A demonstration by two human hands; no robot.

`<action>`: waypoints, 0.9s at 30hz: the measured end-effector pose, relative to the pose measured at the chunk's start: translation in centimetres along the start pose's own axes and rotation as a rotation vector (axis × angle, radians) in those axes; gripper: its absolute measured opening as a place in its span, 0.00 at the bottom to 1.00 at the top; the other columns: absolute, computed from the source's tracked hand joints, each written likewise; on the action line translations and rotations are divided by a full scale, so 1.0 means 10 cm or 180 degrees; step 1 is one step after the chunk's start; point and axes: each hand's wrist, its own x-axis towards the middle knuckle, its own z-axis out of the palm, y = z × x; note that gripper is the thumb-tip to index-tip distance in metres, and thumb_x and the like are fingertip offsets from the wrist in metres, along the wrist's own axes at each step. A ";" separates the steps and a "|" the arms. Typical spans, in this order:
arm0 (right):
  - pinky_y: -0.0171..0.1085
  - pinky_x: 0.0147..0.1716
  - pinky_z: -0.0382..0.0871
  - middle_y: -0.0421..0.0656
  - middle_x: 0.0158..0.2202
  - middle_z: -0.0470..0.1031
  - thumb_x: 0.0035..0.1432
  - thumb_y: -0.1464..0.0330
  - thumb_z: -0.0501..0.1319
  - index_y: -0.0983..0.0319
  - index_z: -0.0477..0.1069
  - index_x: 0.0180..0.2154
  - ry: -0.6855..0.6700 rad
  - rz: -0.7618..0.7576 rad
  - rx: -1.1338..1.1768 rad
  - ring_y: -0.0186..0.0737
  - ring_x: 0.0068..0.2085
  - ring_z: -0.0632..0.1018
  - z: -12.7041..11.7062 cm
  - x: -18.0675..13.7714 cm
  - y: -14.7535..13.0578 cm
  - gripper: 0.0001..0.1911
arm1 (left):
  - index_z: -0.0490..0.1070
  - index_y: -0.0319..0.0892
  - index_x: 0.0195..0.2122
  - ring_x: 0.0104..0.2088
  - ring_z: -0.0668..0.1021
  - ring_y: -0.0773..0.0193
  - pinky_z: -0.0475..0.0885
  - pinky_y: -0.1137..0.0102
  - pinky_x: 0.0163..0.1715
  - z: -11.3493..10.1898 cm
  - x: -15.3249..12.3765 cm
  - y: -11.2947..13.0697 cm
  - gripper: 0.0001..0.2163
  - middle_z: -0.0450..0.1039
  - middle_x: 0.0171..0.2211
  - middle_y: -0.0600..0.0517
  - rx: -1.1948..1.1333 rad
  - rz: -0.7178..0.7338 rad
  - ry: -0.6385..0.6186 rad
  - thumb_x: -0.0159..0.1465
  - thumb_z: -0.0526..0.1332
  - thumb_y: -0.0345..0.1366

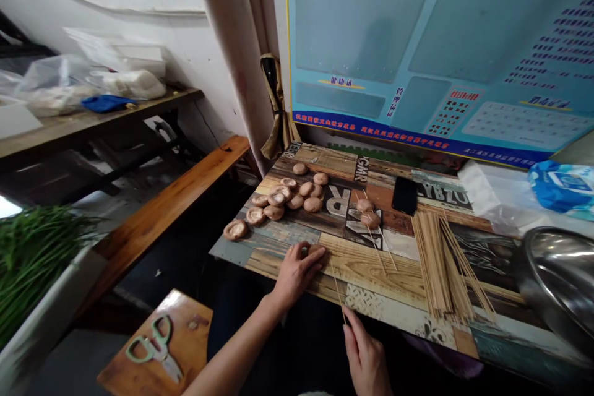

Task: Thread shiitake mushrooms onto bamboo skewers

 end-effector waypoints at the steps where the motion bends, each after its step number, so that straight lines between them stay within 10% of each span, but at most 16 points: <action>1: 0.30 0.45 0.76 0.47 0.47 0.81 0.70 0.69 0.50 0.62 0.73 0.57 0.0028 0.0044 0.0019 0.40 0.45 0.83 -0.01 0.00 0.01 0.19 | 0.78 0.55 0.51 0.46 0.71 0.57 0.73 0.58 0.47 0.00 -0.01 0.01 0.14 0.65 0.56 0.46 -0.0022 0.0003 -0.0002 0.67 0.59 0.35; 6: 0.30 0.45 0.76 0.48 0.47 0.81 0.70 0.68 0.50 0.63 0.74 0.54 0.0113 0.0198 0.0059 0.41 0.46 0.82 -0.06 0.02 0.08 0.19 | 0.82 0.49 0.31 0.52 0.67 0.54 0.68 0.55 0.54 -0.15 -0.08 0.10 0.12 0.59 0.61 0.49 -0.0501 0.0193 -0.0210 0.60 0.61 0.26; 17: 0.29 0.43 0.77 0.47 0.45 0.82 0.70 0.66 0.51 0.61 0.75 0.53 0.0210 0.0225 0.0102 0.41 0.45 0.83 -0.05 0.04 0.07 0.18 | 0.78 0.51 0.47 0.40 0.70 0.61 0.61 0.65 0.40 -0.08 0.05 0.12 0.09 0.72 0.41 0.49 -0.0101 0.0716 0.0211 0.69 0.60 0.37; 27: 0.28 0.44 0.76 0.48 0.46 0.82 0.71 0.66 0.52 0.62 0.74 0.54 0.0267 0.0275 0.0182 0.40 0.45 0.83 -0.11 0.03 0.06 0.18 | 0.76 0.43 0.36 0.38 0.69 0.63 0.62 0.66 0.40 -0.22 -0.11 0.20 0.09 0.70 0.37 0.49 -0.0134 0.0788 0.0418 0.71 0.57 0.34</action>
